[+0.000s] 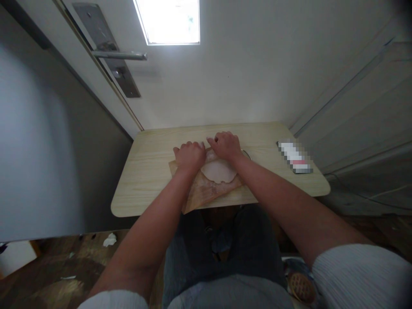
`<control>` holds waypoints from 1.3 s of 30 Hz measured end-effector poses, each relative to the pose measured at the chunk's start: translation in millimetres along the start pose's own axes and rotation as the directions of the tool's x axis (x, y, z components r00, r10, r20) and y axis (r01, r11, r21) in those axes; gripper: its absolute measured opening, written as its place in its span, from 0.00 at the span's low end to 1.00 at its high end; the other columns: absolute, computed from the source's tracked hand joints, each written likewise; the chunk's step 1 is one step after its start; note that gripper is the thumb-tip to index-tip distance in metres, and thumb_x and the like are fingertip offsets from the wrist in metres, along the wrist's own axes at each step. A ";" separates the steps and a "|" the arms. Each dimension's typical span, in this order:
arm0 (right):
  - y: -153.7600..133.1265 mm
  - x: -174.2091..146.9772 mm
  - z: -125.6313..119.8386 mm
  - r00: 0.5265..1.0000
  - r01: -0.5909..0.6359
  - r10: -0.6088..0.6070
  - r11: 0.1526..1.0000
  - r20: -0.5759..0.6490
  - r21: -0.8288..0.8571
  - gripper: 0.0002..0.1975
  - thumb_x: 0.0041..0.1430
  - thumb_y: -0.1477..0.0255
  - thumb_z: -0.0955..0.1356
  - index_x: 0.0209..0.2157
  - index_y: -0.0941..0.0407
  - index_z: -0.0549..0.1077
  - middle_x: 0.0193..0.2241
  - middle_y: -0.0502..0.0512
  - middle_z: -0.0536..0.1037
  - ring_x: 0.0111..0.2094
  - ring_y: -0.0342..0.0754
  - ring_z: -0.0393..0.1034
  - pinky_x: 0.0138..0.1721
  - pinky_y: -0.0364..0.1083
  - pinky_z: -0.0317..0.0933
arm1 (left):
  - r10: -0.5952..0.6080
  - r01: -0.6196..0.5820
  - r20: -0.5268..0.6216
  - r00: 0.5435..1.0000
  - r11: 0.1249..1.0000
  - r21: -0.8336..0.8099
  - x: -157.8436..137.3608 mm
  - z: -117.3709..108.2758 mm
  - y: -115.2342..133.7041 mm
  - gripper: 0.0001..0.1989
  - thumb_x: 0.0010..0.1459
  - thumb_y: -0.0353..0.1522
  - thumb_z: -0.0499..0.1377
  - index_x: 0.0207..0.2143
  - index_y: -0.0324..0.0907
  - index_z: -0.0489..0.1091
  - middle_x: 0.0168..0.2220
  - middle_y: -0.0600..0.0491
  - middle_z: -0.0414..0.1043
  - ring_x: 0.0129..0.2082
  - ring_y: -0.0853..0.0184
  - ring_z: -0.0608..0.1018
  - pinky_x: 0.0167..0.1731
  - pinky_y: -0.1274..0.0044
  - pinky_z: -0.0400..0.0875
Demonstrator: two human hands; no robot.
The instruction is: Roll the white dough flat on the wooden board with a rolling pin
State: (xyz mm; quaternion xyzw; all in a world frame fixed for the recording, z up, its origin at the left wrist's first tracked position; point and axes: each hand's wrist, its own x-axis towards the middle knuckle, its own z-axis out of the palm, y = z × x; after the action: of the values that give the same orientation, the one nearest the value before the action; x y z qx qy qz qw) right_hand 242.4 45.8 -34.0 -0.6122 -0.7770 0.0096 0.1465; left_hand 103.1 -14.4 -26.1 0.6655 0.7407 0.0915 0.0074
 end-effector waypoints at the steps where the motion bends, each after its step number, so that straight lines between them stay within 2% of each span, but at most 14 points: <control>1: -0.1 1.2 -0.1 1.000 -0.005 0.005 1.000 0.007 -0.002 0.28 0.67 0.52 0.57 0.40 0.58 0.78 0.41 0.66 0.79 0.46 0.58 0.70 0.48 0.54 0.58 | -0.002 0.002 0.007 1.000 1.000 0.000 -1.6 -0.7 1.5 0.31 0.69 0.43 0.35 0.48 0.39 0.75 0.48 0.38 0.75 0.50 0.49 0.74 0.52 0.54 0.58; 8: -1.8 9.1 0.0 0.999 -0.032 0.033 0.999 0.026 -0.025 0.30 0.67 0.52 0.56 0.41 0.60 0.78 0.41 0.67 0.80 0.45 0.57 0.72 0.47 0.52 0.59 | 0.039 -0.039 -0.009 0.999 0.999 0.037 -6.5 -1.6 7.5 0.29 0.70 0.43 0.37 0.49 0.40 0.74 0.50 0.39 0.75 0.52 0.52 0.73 0.53 0.57 0.59; 16: -1.3 20.6 4.4 0.996 -0.060 0.060 0.998 0.064 -0.002 0.37 0.67 0.47 0.52 0.42 0.60 0.79 0.40 0.69 0.80 0.43 0.59 0.74 0.46 0.53 0.59 | 0.058 -0.058 0.036 0.998 0.998 0.026 11.1 -0.4 2.5 0.28 0.69 0.40 0.37 0.45 0.40 0.75 0.46 0.40 0.77 0.47 0.52 0.76 0.50 0.56 0.62; 20: -1.7 27.3 5.5 0.995 -0.070 0.069 0.998 0.076 0.004 0.39 0.65 0.44 0.52 0.42 0.61 0.79 0.40 0.70 0.80 0.43 0.59 0.74 0.46 0.53 0.59 | 0.042 -0.044 0.070 0.997 0.999 0.029 19.4 -1.8 1.6 0.28 0.69 0.41 0.38 0.44 0.39 0.75 0.44 0.39 0.78 0.45 0.52 0.78 0.50 0.56 0.63; 25: -3.8 35.3 6.8 0.993 -0.078 0.078 0.997 0.086 0.008 0.42 0.63 0.40 0.52 0.41 0.62 0.80 0.40 0.72 0.80 0.44 0.61 0.74 0.46 0.55 0.60 | -0.007 0.005 0.056 0.998 0.999 0.047 28.5 0.5 1.2 0.30 0.69 0.43 0.37 0.43 0.38 0.76 0.41 0.37 0.78 0.44 0.50 0.79 0.47 0.58 0.66; 34: -5.1 49.8 11.3 0.994 -0.070 0.067 0.997 0.084 0.031 0.43 0.61 0.39 0.53 0.40 0.62 0.80 0.40 0.72 0.80 0.44 0.63 0.74 0.46 0.57 0.61 | -0.044 0.040 0.089 0.995 0.998 0.044 42.3 2.9 -2.4 0.31 0.68 0.45 0.37 0.46 0.38 0.75 0.44 0.35 0.77 0.46 0.48 0.79 0.44 0.61 0.70; 39: -5.6 56.4 13.4 0.992 -0.076 0.073 0.997 0.100 0.030 0.44 0.61 0.39 0.52 0.42 0.63 0.80 0.41 0.73 0.80 0.44 0.64 0.74 0.47 0.57 0.61 | -0.032 0.029 0.068 0.997 0.999 0.042 47.7 7.3 -5.0 0.31 0.68 0.45 0.37 0.46 0.38 0.75 0.43 0.36 0.77 0.45 0.48 0.79 0.42 0.61 0.71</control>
State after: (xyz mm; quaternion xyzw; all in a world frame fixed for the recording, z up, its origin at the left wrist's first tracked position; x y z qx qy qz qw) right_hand 222.2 100.4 -33.5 -0.6370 -0.7595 0.0583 0.1179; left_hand 93.7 33.2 -28.7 0.6568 0.7519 0.0534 0.0206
